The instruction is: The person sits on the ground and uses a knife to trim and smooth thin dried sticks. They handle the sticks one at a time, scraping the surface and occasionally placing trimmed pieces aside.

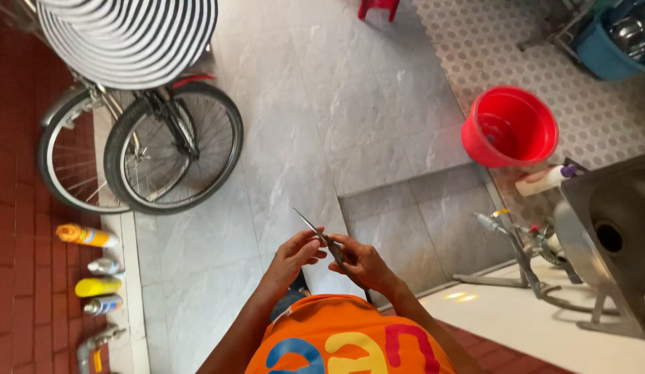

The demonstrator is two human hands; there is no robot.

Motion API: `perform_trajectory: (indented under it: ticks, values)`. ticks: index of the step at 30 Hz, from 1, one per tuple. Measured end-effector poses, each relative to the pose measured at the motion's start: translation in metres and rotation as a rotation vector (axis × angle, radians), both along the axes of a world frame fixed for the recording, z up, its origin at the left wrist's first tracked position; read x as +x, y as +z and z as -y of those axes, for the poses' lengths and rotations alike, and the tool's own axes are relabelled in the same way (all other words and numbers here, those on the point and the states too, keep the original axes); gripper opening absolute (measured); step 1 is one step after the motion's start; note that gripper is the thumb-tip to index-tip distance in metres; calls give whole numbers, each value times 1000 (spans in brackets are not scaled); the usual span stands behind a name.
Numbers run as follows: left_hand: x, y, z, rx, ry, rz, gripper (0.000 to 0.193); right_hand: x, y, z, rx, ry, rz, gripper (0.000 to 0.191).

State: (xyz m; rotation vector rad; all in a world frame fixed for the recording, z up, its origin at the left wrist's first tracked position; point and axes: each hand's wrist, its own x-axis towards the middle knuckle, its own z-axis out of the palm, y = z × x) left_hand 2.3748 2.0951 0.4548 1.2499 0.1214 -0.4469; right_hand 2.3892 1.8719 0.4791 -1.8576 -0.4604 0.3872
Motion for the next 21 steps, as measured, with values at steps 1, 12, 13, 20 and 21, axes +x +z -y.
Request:
perform_trajectory:
  ticks: [1, 12, 13, 20, 21]
  values:
    - [13, -1, -1, -1, 5, -12, 41, 13, 3, -2, -40, -15, -6, 63]
    - [195, -9, 36, 146, -23, 170, 29, 145, 2, 7, -77, -204, -5, 63]
    - [209, -10, 40, 212, -12, 179, 28, 162, 0, 11, -92, -201, 27, 62]
    - [305, -21, 43, 161, 106, 206, 26, 272, 4, 25, -157, -146, 0, 60]
    - [318, -24, 42, 158, 121, 213, 26, 292, 8, 26, -166, -121, 3, 60]
